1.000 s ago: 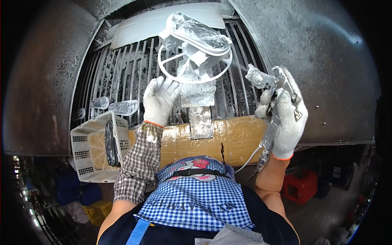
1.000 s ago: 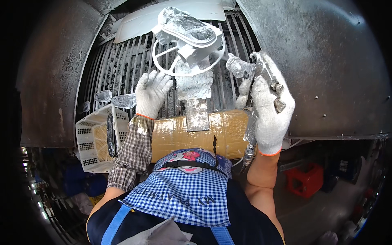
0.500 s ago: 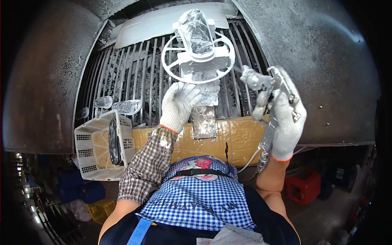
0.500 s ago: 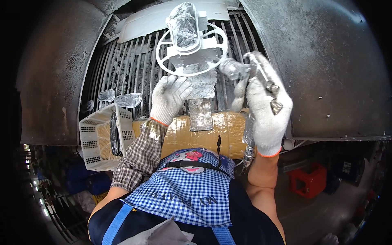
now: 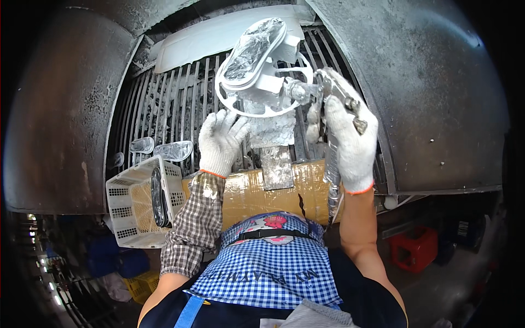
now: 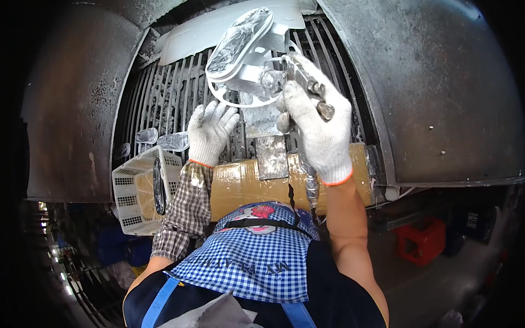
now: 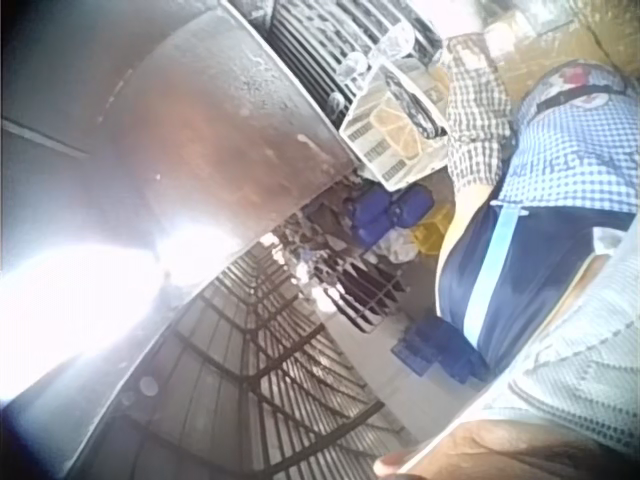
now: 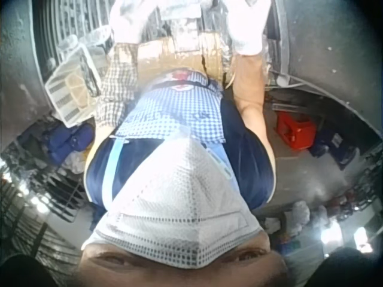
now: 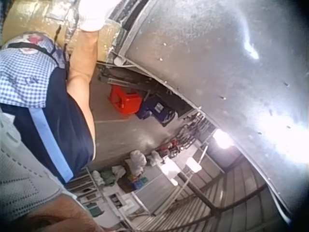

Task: The person spray paints white plastic objects using a spray gun. They rotate the objects to cover all sides and place them into a white basket after finishing.

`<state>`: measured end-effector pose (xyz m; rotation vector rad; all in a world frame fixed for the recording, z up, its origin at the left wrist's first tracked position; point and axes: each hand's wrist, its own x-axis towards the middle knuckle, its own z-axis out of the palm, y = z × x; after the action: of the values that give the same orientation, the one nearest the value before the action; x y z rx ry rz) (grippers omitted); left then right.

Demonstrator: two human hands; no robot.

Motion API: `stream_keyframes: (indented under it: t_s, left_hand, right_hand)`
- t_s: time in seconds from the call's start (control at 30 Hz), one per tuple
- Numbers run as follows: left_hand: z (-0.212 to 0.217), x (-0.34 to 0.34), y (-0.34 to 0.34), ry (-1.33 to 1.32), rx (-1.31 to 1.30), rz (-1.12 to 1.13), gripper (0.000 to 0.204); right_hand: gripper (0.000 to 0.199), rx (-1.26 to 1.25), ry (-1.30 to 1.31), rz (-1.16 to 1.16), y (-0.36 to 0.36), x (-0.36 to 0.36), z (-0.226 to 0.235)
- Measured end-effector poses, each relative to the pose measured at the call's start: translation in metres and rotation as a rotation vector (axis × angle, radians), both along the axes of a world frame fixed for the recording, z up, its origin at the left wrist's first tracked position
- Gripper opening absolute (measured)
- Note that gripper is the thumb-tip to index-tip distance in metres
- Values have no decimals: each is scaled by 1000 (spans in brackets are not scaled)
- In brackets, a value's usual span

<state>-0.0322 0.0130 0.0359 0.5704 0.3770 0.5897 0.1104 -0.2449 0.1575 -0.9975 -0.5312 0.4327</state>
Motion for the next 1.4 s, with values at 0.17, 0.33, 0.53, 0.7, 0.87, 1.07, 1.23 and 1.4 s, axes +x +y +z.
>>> stream_keyframes:
  t_s: [0.17, 0.33, 0.53, 0.7, 0.87, 1.07, 1.23, 1.4]
  left_hand:
    - [0, 3, 15, 19, 5, 32, 60]
    - [8, 6, 20, 42, 1, 24, 36]
    - [7, 4, 31, 46, 44, 12, 37]
    - [7, 8, 35, 65, 41, 24, 36]
    - [5, 7, 28, 87, 7, 44, 26]
    - [13, 5, -18, 20, -35, -84, 28]
    - [-9, 18, -34, 12, -93, -190, 53]
    - [-14, 29, -25, 93, -115, -64, 48]
  right_hand:
    - [47, -6, -110, -129, 17, 19, -11]
    - [45, 53, -40, -133, 17, 32, -6]
    - [48, 72, -122, -268, 14, 38, -8]
    - [50, -23, -198, -213, 13, 30, -9]
    - [54, -24, -72, 119, 4, 9, 3]
    - [51, -80, -101, -24, -13, -1, 6]
    - [48, -33, 8, -164, -22, -10, -3]
    - [49, -69, 14, -174, -34, -14, -10]
